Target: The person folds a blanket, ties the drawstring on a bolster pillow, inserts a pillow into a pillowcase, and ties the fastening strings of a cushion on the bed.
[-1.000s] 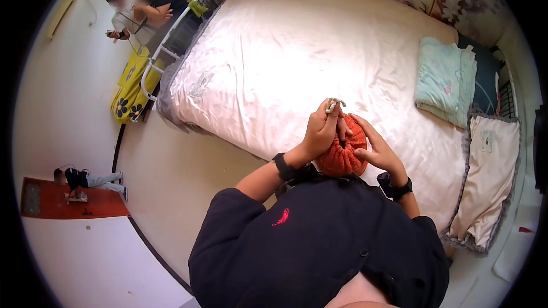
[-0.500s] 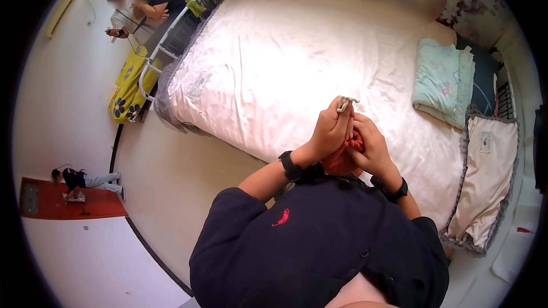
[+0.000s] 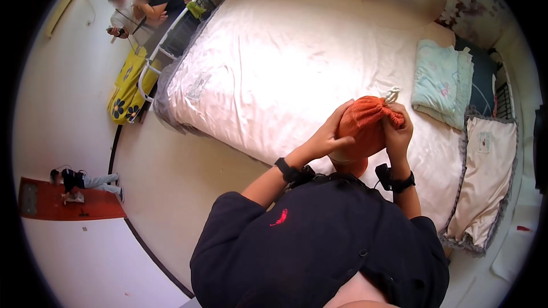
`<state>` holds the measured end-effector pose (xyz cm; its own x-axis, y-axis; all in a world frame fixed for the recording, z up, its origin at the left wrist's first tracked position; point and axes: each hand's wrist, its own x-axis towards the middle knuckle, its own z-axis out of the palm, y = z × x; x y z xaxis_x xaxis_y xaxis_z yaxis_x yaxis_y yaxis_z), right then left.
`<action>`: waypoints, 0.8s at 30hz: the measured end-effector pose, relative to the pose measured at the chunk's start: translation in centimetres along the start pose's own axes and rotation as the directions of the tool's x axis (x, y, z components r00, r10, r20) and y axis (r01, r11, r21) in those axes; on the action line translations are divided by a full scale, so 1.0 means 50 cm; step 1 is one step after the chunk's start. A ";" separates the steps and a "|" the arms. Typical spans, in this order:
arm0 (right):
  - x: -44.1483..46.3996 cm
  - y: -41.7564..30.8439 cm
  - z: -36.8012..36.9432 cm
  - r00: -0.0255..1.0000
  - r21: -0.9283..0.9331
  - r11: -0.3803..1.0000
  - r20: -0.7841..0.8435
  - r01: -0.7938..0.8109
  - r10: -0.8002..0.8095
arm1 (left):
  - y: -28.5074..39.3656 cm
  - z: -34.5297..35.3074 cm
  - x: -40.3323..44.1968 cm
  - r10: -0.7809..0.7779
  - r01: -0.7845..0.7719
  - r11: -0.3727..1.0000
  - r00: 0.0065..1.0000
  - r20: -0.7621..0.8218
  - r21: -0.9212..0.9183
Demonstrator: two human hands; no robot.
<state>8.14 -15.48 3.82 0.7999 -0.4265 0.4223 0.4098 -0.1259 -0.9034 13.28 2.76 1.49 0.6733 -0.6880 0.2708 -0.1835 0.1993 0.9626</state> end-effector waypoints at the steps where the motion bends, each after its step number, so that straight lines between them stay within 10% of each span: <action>1: 0.009 -0.015 -0.001 0.999 0.038 0.999 -0.041 -0.011 0.012 | -0.015 -0.010 -0.016 -0.095 0.077 0.963 0.994 0.058 0.258; 8: 0.032 -0.118 -0.037 0.960 0.306 0.952 -0.275 0.030 0.058 | -0.240 -0.053 -0.194 -0.386 0.308 0.862 0.914 0.128 0.401; 10: 0.040 -0.165 -0.055 0.941 0.325 0.943 -0.335 0.075 0.040 | -0.350 -0.091 -0.244 -0.491 0.512 0.858 0.841 -0.226 0.044; 12: 0.028 -0.151 -0.093 0.916 -0.108 0.969 -0.318 0.221 -0.244 | -0.281 -0.145 -0.230 -0.788 0.706 0.615 0.554 -0.268 -0.350; 14: 0.025 -0.152 -0.114 0.929 -0.102 0.978 -0.306 0.184 -0.207 | -0.248 -0.191 -0.247 -0.439 0.302 0.874 0.825 -0.355 -0.381; 17: 0.030 -0.123 -0.155 0.870 0.299 0.954 -0.475 0.019 0.131 | -0.219 -0.256 -0.254 -0.442 0.172 0.866 0.700 -0.560 -0.469; 19: 0.019 -0.061 -0.202 0.840 0.735 0.670 -0.292 -0.108 0.456 | -0.205 -0.271 -0.264 -0.437 0.151 0.872 0.671 -0.599 -0.466; 24: -0.043 0.054 -0.253 0.746 0.766 0.607 -0.275 -0.211 0.606 | -0.263 -0.268 -0.302 -0.628 0.409 0.767 0.633 -0.452 -0.494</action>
<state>1.97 -26.24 -0.47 0.7246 -0.6409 -0.2532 0.4163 0.6999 -0.5804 15.11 19.87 -15.37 0.8654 -0.2450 -0.4370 0.4882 0.2164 0.8455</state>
